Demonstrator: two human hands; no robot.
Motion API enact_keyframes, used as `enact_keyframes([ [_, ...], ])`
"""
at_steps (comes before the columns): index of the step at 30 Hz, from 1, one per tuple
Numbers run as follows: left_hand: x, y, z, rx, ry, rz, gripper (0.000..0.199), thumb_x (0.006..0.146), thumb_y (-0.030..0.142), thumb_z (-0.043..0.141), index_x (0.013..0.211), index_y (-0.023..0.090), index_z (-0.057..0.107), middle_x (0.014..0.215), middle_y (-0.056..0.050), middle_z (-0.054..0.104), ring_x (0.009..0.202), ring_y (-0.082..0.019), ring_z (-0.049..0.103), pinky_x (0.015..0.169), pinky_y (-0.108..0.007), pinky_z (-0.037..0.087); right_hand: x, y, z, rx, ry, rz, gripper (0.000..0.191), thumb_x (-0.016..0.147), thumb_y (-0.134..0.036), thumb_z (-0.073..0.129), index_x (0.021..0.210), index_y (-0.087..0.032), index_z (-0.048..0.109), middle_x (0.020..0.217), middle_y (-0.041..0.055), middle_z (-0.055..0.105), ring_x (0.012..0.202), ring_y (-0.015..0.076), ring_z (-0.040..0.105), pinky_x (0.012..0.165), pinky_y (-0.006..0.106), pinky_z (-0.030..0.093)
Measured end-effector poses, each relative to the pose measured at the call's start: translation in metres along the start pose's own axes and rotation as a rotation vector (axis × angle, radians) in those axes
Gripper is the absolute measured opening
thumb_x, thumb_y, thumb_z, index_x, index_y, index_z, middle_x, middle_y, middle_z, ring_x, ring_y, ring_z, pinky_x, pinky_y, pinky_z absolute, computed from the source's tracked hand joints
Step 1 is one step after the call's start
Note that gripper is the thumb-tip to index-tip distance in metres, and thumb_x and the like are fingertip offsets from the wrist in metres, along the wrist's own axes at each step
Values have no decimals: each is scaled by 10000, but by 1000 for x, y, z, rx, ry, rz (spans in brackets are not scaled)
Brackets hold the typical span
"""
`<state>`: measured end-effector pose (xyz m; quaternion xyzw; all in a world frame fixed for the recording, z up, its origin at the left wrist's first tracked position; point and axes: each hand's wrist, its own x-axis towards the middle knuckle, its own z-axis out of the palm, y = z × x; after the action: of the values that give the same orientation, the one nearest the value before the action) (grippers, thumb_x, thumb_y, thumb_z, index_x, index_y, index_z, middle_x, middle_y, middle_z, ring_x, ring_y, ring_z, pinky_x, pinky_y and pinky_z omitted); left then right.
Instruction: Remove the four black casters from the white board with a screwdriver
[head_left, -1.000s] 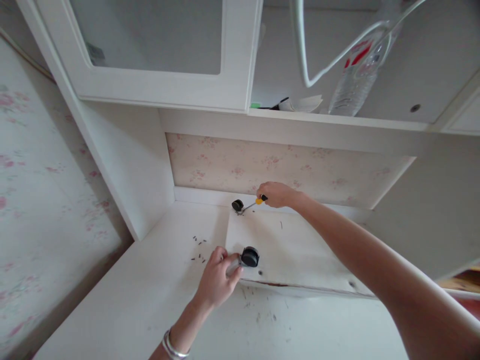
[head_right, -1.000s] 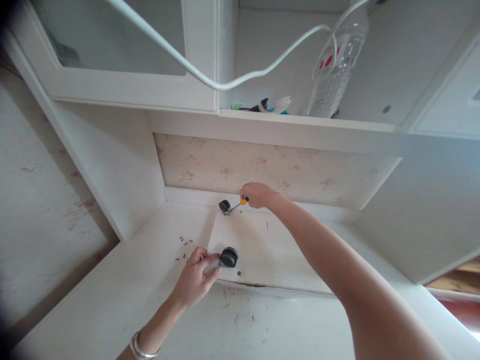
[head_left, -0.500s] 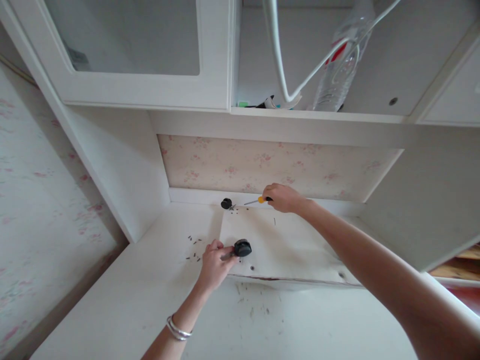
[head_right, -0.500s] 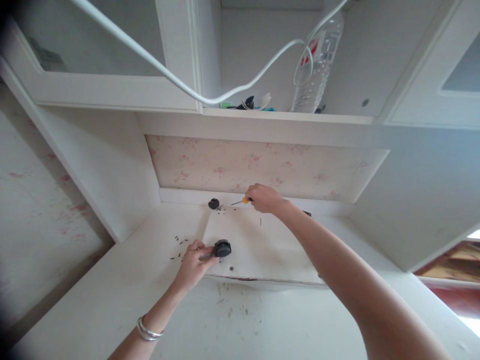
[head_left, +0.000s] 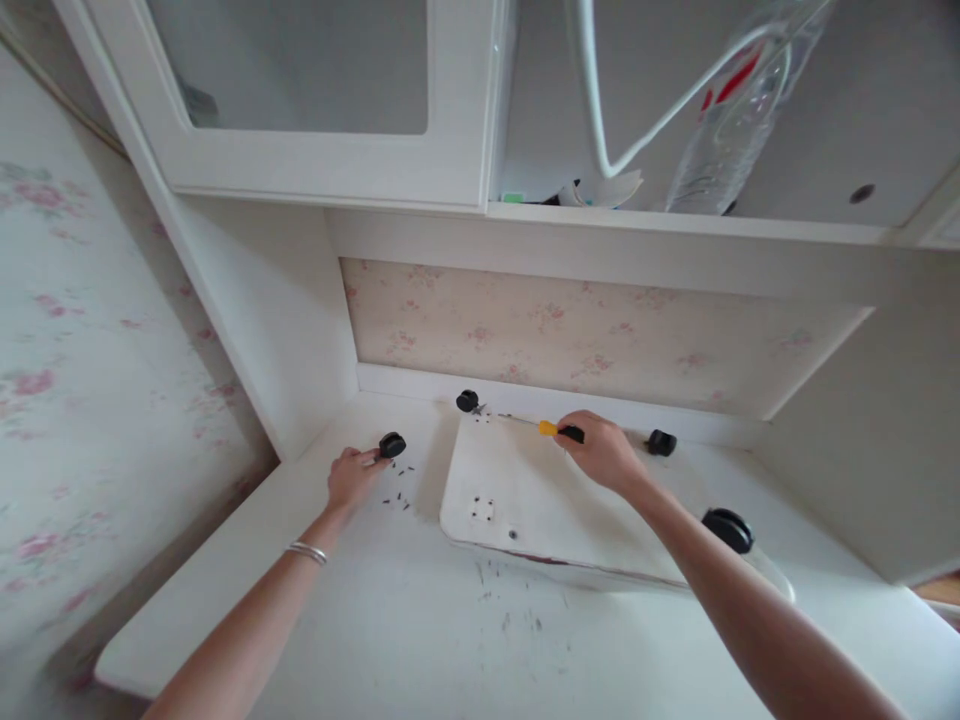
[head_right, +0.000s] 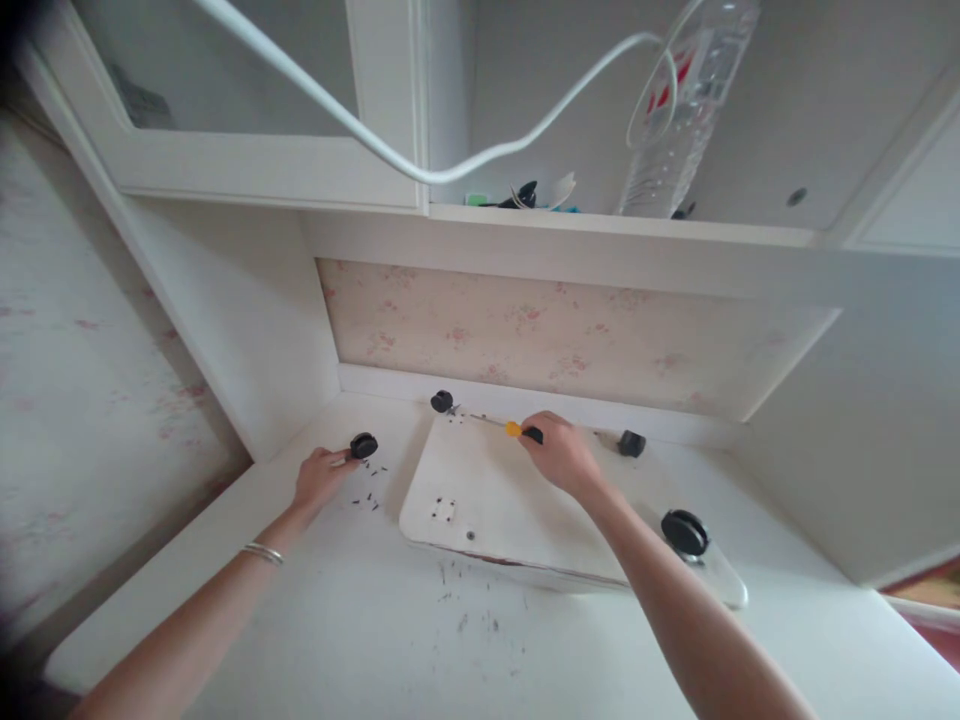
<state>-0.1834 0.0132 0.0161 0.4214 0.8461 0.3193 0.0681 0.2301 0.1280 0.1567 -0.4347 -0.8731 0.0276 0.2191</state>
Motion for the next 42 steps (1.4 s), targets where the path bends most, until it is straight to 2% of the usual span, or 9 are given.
enact_keyframes([
  [7, 44, -18, 12, 163, -53, -87, 445, 809, 540, 556, 1122, 288, 746, 1134, -138, 665, 1057, -347, 625, 843, -420, 491, -60, -6, 39, 424, 154, 313, 184, 796, -383, 617, 877, -242, 703, 958, 35, 726, 891, 222, 658, 816, 332, 466],
  [14, 56, -21, 16, 251, -115, -72, 463, 839, 540, 512, 1126, 258, 741, 1116, -174, 695, 1039, -377, 645, 802, -467, 510, -89, -9, 42, 634, 204, 493, 245, 754, -452, 705, 870, -236, 715, 925, 38, 716, 894, 232, 639, 851, 377, 477],
  [17, 52, -23, 7, 268, -130, -17, 430, 849, 499, 513, 1118, 255, 742, 1122, -158, 691, 1007, -341, 665, 785, -416, 518, -86, -12, 37, 1033, 261, 692, 310, 717, -477, 761, 872, -210, 727, 883, 34, 700, 861, 208, 631, 815, 354, 540],
  [21, 32, -13, -13, 267, -70, 76, 398, 889, 374, 460, 1132, 205, 727, 1088, -136, 685, 986, -272, 669, 827, -351, 502, -76, -20, 30, 1571, 421, 929, 281, 649, -382, 846, 818, -179, 751, 999, 52, 709, 967, 188, 629, 785, 252, 584],
  [23, 17, 3, -22, 252, -36, 150, 404, 922, 352, 401, 1115, 199, 721, 1031, -105, 692, 912, -225, 673, 823, -318, 494, -72, -25, 29, 1675, 405, 952, 285, 644, -349, 861, 847, -174, 765, 1038, 66, 720, 1009, 183, 631, 779, 209, 583],
  [26, -9, 42, -28, 234, -32, 328, 349, 936, 386, 426, 1004, 229, 730, 916, -35, 695, 827, -164, 660, 784, -252, 476, -67, -36, 33, 1700, 290, 901, 309, 651, -328, 868, 897, -166, 775, 1044, 73, 729, 991, 176, 641, 777, 186, 583],
  [31, -38, 126, -13, 282, -38, 606, 330, 974, 398, 397, 984, 272, 702, 944, -19, 675, 860, -164, 648, 743, -262, 461, -61, -57, 38, 1707, 201, 839, 308, 684, -335, 851, 929, -163, 779, 1009, 64, 733, 825, 137, 648, 757, 185, 581],
  [36, -25, 185, 15, 357, -55, 732, 295, 976, 305, 403, 1059, 221, 673, 1079, -81, 649, 921, -211, 644, 704, -303, 488, -83, -61, 28, 1739, 242, 837, 323, 728, -350, 822, 983, -158, 771, 1011, 67, 731, 743, 111, 627, 727, 175, 569],
  [42, 1, 208, 33, 445, -95, 779, 306, 969, 183, 377, 1063, 163, 667, 1101, -132, 611, 999, -241, 623, 733, -332, 513, -134, -30, 8, 1687, 351, 949, 366, 696, -339, 843, 1023, -191, 766, 1021, 48, 729, 731, 121, 624, 692, 180, 570],
])
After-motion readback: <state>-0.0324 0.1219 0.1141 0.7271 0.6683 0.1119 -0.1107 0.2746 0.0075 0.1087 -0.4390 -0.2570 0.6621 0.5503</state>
